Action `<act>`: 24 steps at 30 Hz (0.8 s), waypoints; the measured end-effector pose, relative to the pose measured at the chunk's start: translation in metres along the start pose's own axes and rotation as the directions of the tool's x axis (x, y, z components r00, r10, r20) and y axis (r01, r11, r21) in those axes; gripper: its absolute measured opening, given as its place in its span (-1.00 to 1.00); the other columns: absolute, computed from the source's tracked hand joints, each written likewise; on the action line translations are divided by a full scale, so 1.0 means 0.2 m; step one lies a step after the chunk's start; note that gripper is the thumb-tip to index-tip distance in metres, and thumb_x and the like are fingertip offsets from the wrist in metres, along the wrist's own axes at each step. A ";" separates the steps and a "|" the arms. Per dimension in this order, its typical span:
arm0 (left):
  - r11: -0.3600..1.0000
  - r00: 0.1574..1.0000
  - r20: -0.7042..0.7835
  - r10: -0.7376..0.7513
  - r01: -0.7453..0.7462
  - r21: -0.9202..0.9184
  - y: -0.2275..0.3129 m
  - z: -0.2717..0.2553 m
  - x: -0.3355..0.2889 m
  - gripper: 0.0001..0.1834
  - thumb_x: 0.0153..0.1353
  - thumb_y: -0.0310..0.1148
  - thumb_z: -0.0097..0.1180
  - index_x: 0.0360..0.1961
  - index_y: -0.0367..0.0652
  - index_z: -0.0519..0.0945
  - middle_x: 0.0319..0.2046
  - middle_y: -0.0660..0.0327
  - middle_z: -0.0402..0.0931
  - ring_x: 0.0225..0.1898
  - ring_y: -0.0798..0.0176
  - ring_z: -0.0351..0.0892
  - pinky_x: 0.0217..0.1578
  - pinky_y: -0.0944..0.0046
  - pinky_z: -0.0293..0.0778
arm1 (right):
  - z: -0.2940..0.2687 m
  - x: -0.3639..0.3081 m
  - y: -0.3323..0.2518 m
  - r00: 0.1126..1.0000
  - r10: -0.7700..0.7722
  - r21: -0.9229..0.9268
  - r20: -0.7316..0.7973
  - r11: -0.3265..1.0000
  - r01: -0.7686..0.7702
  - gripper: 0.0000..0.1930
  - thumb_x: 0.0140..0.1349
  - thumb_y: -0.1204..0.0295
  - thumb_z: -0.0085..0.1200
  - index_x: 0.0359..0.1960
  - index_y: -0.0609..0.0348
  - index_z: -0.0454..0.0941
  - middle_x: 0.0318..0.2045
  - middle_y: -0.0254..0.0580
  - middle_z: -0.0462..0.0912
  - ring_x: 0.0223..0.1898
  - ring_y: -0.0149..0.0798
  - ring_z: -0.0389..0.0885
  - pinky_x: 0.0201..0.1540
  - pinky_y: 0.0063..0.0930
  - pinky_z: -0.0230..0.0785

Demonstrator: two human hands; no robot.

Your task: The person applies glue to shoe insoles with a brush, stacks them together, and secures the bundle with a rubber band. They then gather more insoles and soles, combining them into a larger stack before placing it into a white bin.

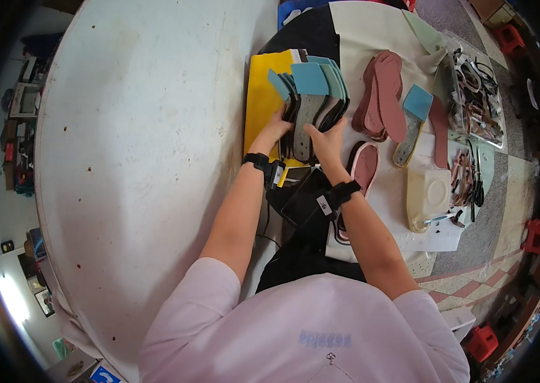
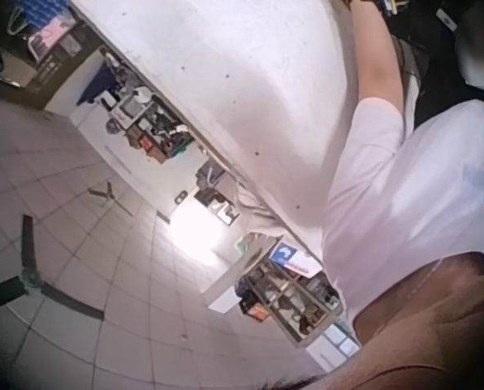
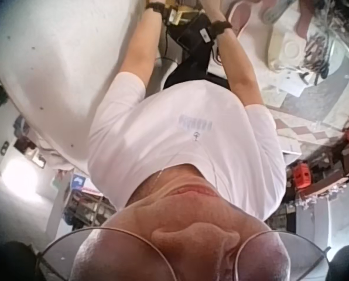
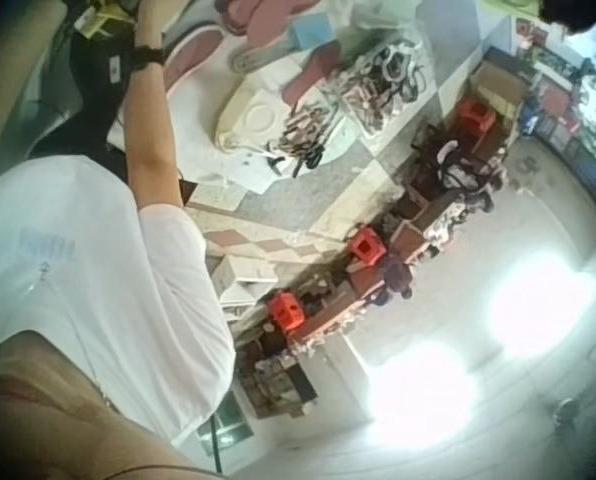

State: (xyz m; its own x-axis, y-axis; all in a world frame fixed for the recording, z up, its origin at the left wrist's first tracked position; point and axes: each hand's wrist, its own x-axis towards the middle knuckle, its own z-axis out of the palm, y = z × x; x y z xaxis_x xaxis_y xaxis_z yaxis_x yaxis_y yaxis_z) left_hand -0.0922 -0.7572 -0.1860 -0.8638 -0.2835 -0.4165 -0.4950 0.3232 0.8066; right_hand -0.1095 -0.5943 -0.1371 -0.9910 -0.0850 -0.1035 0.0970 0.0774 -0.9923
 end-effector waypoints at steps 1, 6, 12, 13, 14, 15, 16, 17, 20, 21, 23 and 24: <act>0.915 0.991 0.122 -0.058 0.101 -0.390 0.08 -0.04 -0.02 -0.04 0.00 -0.50 0.08 0.34 -0.17 -0.26 0.20 -0.16 0.09 0.18 -0.06 0.19 0.14 0.11 0.17 | 0.01 0.00 0.00 1.000 0.004 -0.001 -0.003 1.000 -0.004 -0.27 -0.20 0.42 0.26 -0.01 0.42 0.08 -0.12 0.22 0.33 -0.05 0.08 0.35 0.05 -0.25 0.21; 0.764 0.982 0.190 0.005 0.119 -0.634 0.27 -0.03 -0.14 0.13 -0.02 0.07 0.22 0.35 -0.15 -0.26 0.31 0.03 -0.09 0.34 0.12 -0.13 0.25 0.23 -0.05 | 0.20 -0.03 0.00 0.983 -0.164 -0.326 -0.081 0.937 0.129 -0.12 -0.19 0.43 0.20 0.14 0.48 -0.08 0.01 0.34 0.11 0.05 0.30 0.13 0.15 -0.03 0.04; 0.806 0.943 0.252 0.219 -0.030 -0.591 0.23 -0.12 -0.12 0.23 -0.10 0.04 0.30 0.34 -0.17 -0.32 0.28 0.01 -0.05 0.30 0.14 -0.04 0.24 0.30 -0.04 | 0.27 -0.10 -0.08 0.986 0.132 -0.432 0.098 0.898 -0.077 0.05 -0.13 0.29 0.24 0.30 0.24 -0.29 0.23 0.43 -0.17 0.27 0.41 -0.21 0.15 0.25 -0.06; 0.841 0.934 0.270 0.235 -0.056 -0.539 0.25 -0.11 -0.10 0.23 -0.11 0.00 0.32 0.33 -0.21 -0.31 0.28 0.00 -0.03 0.29 0.14 -0.01 0.23 0.31 -0.03 | 0.25 -0.11 -0.05 0.988 0.124 -0.435 0.089 0.897 -0.073 0.05 -0.13 0.29 0.24 0.30 0.24 -0.29 0.23 0.43 -0.17 0.27 0.41 -0.21 0.15 0.25 -0.06; 0.838 0.929 0.272 0.250 -0.066 -0.542 0.26 -0.10 -0.09 0.23 -0.11 0.00 0.32 0.33 -0.21 -0.31 0.28 0.00 -0.03 0.29 0.14 -0.01 0.23 0.31 -0.03 | 0.23 -0.12 -0.03 0.991 0.080 -0.434 0.107 0.901 -0.026 0.05 -0.15 0.30 0.24 0.29 0.24 -0.28 0.24 0.43 -0.19 0.27 0.40 -0.20 0.16 0.24 -0.06; 0.858 0.944 0.263 0.199 -0.038 -0.513 0.25 -0.08 -0.09 0.17 -0.13 -0.10 0.32 0.33 -0.19 -0.24 0.25 0.04 0.03 0.26 0.15 0.05 0.22 0.30 0.01 | 0.21 -0.12 -0.01 0.991 0.035 -0.432 0.125 0.902 0.023 0.06 -0.16 0.31 0.25 0.29 0.25 -0.27 0.24 0.44 -0.21 0.27 0.39 -0.19 0.16 0.23 -0.06; 0.876 0.959 0.242 0.147 -0.013 -0.482 0.24 -0.08 -0.10 0.12 -0.14 -0.21 0.31 0.34 -0.18 -0.18 0.22 0.07 0.10 0.23 0.17 0.10 0.20 0.29 0.05 | 0.20 -0.13 -0.02 0.992 -0.039 -0.360 0.119 0.929 0.080 0.05 -0.18 0.32 0.24 0.29 0.26 -0.25 0.24 0.46 -0.20 0.27 0.39 -0.17 0.16 0.22 -0.06; 0.890 0.970 0.223 0.101 0.012 -0.455 0.26 -0.06 -0.10 0.07 -0.15 -0.31 0.30 0.34 -0.16 -0.11 0.19 0.10 0.16 0.21 0.18 0.15 0.19 0.29 0.09 | 0.17 -0.12 0.01 0.992 -0.036 -0.348 0.120 0.935 0.076 0.03 -0.17 0.35 0.23 0.28 0.28 -0.23 0.24 0.38 -0.17 0.28 0.30 -0.12 0.19 0.06 0.00; 0.840 0.954 0.285 0.093 0.079 -0.537 0.32 -0.09 -0.15 0.22 -0.22 -0.28 0.32 0.33 -0.29 -0.29 0.21 -0.03 0.09 0.24 0.15 0.10 0.19 0.32 0.06 | 0.07 -0.06 0.05 0.984 0.076 0.229 0.159 0.967 -0.112 -0.14 -0.06 0.45 0.07 0.25 0.36 -0.19 0.11 0.15 0.15 0.14 0.00 0.19 0.15 -0.35 0.11; 0.834 0.951 0.307 0.045 0.134 -0.536 0.34 -0.10 -0.17 0.21 -0.22 -0.30 0.32 0.33 -0.28 -0.28 0.21 -0.04 0.10 0.24 0.15 0.11 0.19 0.32 0.06 | 0.06 -0.05 0.03 0.950 0.234 0.402 0.206 0.865 -0.300 -0.20 -0.01 0.48 0.00 0.24 0.38 -0.18 0.04 0.07 0.26 0.08 -0.10 0.28 0.13 -0.46 0.12; 0.853 0.960 0.274 0.055 0.098 -0.513 0.33 -0.10 -0.17 0.20 -0.21 -0.31 0.32 0.33 -0.27 -0.28 0.21 -0.04 0.11 0.24 0.16 0.10 0.19 0.32 0.07 | 0.05 0.01 0.04 0.917 0.398 0.313 0.024 0.868 -0.385 -0.49 0.10 0.41 -0.08 0.06 0.46 0.15 -0.12 0.05 0.41 -0.11 -0.18 0.42 -0.07 -0.45 0.26; 0.870 0.968 0.243 0.056 0.072 -0.487 0.32 -0.10 -0.17 0.20 -0.21 -0.32 0.32 0.33 -0.25 -0.28 0.21 -0.04 0.11 0.24 0.17 0.10 0.18 0.32 0.07 | 0.04 0.05 0.05 0.866 0.491 0.244 0.093 0.832 -0.498 -0.54 0.14 0.37 -0.07 0.04 0.39 0.22 -0.15 -0.03 0.45 -0.17 -0.23 0.45 -0.13 -0.45 0.28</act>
State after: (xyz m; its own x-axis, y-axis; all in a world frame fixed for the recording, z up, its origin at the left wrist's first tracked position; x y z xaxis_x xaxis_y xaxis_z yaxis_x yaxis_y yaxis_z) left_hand -0.0932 -0.7449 -0.1122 -0.8871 -0.0370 -0.4600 -0.4470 -0.1790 0.8764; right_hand -0.1175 -0.6030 -0.1489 -0.8024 -0.1283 -0.5828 0.5963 -0.1360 -0.7911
